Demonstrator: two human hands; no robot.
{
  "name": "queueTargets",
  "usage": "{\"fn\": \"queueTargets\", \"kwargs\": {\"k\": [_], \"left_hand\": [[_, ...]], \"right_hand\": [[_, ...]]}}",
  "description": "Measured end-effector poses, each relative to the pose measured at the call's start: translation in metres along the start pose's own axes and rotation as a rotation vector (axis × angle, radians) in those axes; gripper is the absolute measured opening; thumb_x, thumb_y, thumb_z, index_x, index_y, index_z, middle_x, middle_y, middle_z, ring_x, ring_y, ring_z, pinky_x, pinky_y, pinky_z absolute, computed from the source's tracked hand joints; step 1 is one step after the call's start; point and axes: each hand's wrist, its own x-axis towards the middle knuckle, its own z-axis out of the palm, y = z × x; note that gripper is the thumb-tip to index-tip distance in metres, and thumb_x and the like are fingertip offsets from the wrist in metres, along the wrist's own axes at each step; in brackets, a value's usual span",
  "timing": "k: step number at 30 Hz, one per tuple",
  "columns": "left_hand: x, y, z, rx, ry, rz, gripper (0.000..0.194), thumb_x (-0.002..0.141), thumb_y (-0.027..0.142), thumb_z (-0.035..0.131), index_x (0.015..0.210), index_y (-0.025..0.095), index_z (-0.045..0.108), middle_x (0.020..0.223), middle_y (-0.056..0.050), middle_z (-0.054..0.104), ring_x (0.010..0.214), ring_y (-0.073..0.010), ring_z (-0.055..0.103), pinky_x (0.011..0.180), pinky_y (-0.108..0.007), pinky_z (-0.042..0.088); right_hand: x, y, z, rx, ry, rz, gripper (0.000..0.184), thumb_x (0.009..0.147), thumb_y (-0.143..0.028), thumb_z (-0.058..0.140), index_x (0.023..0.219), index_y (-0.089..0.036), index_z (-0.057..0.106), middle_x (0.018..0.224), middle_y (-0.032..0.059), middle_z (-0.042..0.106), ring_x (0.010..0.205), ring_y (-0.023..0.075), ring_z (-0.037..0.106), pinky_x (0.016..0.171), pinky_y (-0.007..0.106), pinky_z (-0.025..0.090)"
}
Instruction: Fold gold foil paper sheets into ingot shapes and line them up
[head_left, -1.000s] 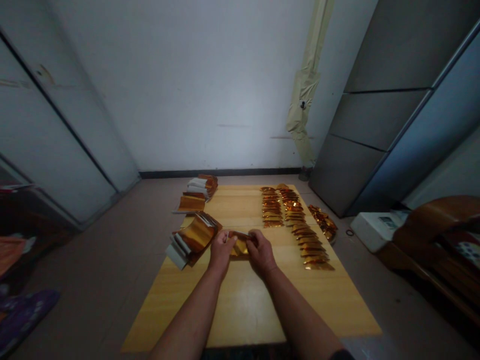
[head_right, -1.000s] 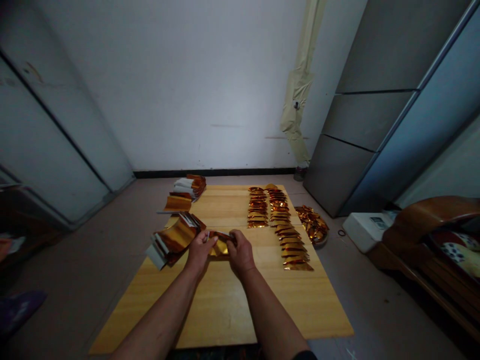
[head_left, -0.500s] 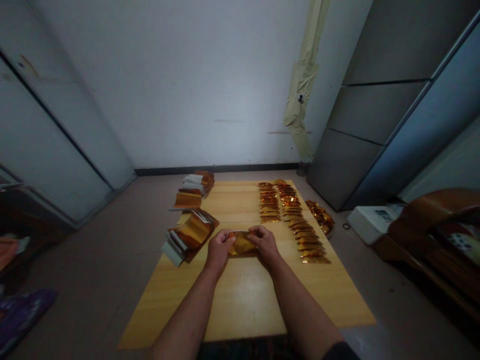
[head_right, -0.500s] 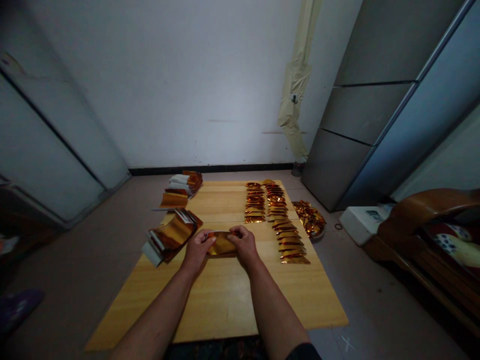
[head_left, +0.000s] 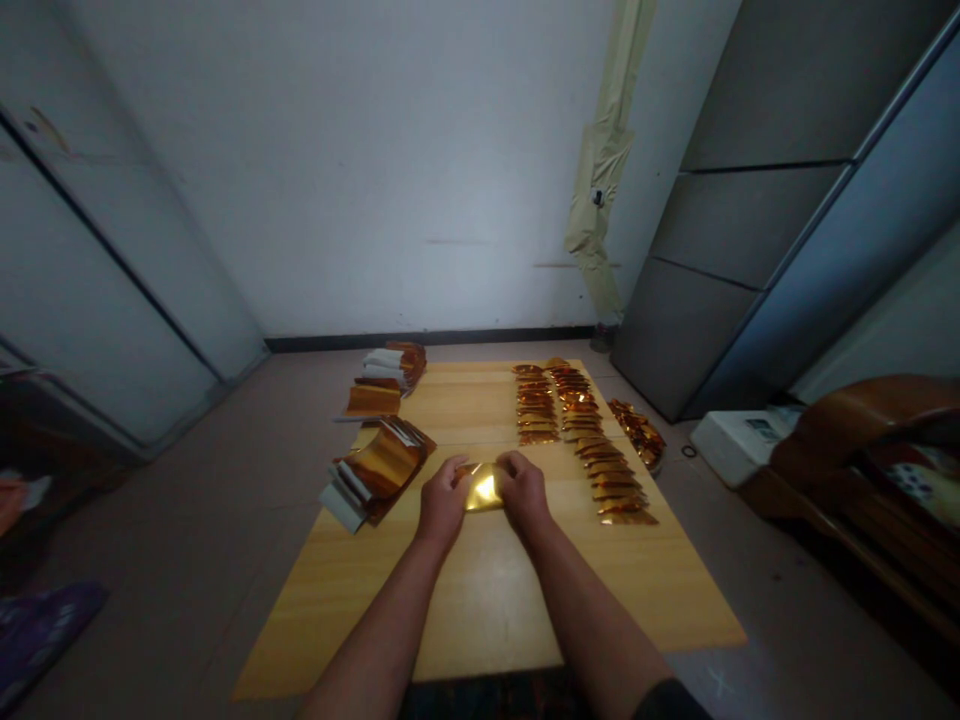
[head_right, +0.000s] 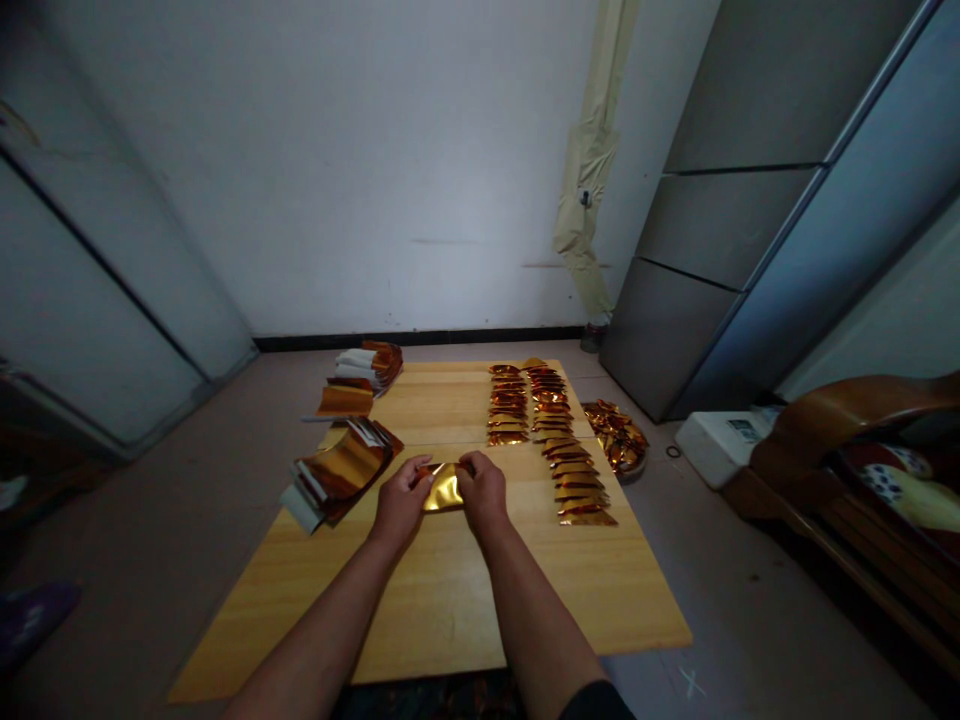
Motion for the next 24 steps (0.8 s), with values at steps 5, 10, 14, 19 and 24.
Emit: {"fn": "queueTargets", "kwargs": {"k": [5,10,14,19,24], "left_hand": [[-0.003,0.009,0.002,0.608,0.006,0.13,0.038,0.083,0.02,0.052,0.12,0.021,0.064,0.095,-0.008,0.072,0.088,-0.0211,0.064,0.081,-0.031,0.046],[-0.005,0.017,0.004,0.948,-0.054,0.211,0.037,0.09,0.021,0.047,0.125,0.02,0.059,0.094,-0.01,0.071,0.088,-0.0217,0.063,0.079,-0.031,0.043],[-0.009,0.022,0.005,1.097,-0.065,0.25,0.036,0.092,0.023,0.044,0.125,0.019,0.058,0.093,-0.01,0.069,0.087,-0.0234,0.061,0.077,-0.033,0.042],[-0.013,0.029,0.004,1.177,0.042,0.334,0.028,0.09,0.024,0.051,0.116,0.022,0.062,0.101,-0.01,0.062,0.098,-0.0252,0.053,0.079,-0.035,0.039],[-0.01,0.029,0.006,1.226,-0.105,0.396,0.022,0.093,0.021,0.044,0.09,0.019,0.066,0.093,-0.01,0.061,0.094,-0.0258,0.052,0.076,-0.037,0.037]], "right_hand": [[-0.001,-0.007,0.0,-0.462,-0.063,-0.1,0.016,0.082,-0.02,0.051,0.084,-0.021,0.066,0.083,0.0023,0.067,0.076,0.0159,0.056,0.069,0.024,0.037],[0.0,-0.009,0.001,-0.659,-0.087,-0.091,0.016,0.087,-0.019,0.051,0.09,-0.022,0.067,0.087,0.0034,0.068,0.081,0.0161,0.058,0.068,0.023,0.034],[0.001,-0.008,0.001,-0.704,-0.112,-0.078,0.017,0.088,-0.019,0.051,0.095,-0.022,0.066,0.09,0.0036,0.068,0.083,0.0163,0.058,0.068,0.024,0.034],[0.001,-0.007,0.002,-0.721,-0.1,-0.073,0.023,0.088,-0.016,0.051,0.107,-0.02,0.064,0.101,0.0055,0.065,0.092,0.0179,0.057,0.074,0.025,0.037],[-0.001,-0.009,0.002,-0.772,-0.073,-0.151,0.016,0.088,-0.018,0.054,0.097,-0.023,0.066,0.106,0.0058,0.059,0.099,0.0193,0.051,0.071,0.025,0.037]]}}
